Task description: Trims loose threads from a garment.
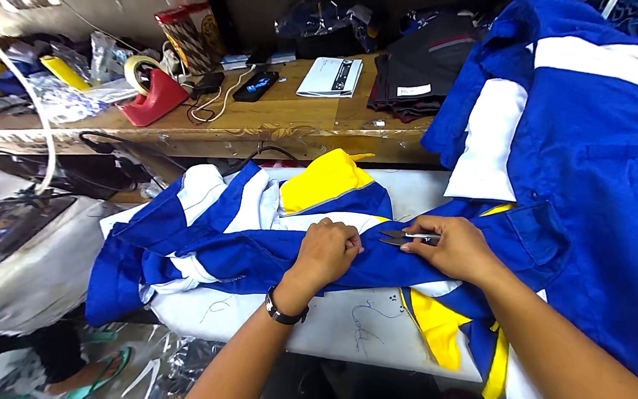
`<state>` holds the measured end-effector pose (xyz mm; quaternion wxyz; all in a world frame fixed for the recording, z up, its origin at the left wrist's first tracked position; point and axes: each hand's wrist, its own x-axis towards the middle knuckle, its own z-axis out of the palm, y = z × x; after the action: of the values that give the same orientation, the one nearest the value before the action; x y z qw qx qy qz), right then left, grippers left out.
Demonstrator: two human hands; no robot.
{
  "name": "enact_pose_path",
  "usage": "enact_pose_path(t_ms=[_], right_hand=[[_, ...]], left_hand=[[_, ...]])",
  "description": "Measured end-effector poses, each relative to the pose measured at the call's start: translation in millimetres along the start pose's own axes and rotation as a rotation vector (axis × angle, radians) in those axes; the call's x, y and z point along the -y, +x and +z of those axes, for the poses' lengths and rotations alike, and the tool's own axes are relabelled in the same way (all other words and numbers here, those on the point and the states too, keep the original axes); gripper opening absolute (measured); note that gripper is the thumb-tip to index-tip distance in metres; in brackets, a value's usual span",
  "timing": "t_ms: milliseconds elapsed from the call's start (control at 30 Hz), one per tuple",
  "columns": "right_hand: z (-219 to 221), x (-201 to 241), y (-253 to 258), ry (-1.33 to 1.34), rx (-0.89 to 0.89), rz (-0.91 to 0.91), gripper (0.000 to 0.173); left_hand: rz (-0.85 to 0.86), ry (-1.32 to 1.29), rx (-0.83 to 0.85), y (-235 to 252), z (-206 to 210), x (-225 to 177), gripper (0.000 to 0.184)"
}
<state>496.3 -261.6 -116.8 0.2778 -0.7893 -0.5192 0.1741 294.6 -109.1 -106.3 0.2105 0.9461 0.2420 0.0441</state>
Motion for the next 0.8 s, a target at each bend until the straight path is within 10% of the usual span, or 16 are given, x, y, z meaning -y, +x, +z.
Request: enact_pose_path(t_ms=[800], right_hand=[[-3,3,-3,-0.033,-0.301,0.005,0.02]], left_hand=[[0.012,-0.235,-0.442,-11,-8,8,0.008]])
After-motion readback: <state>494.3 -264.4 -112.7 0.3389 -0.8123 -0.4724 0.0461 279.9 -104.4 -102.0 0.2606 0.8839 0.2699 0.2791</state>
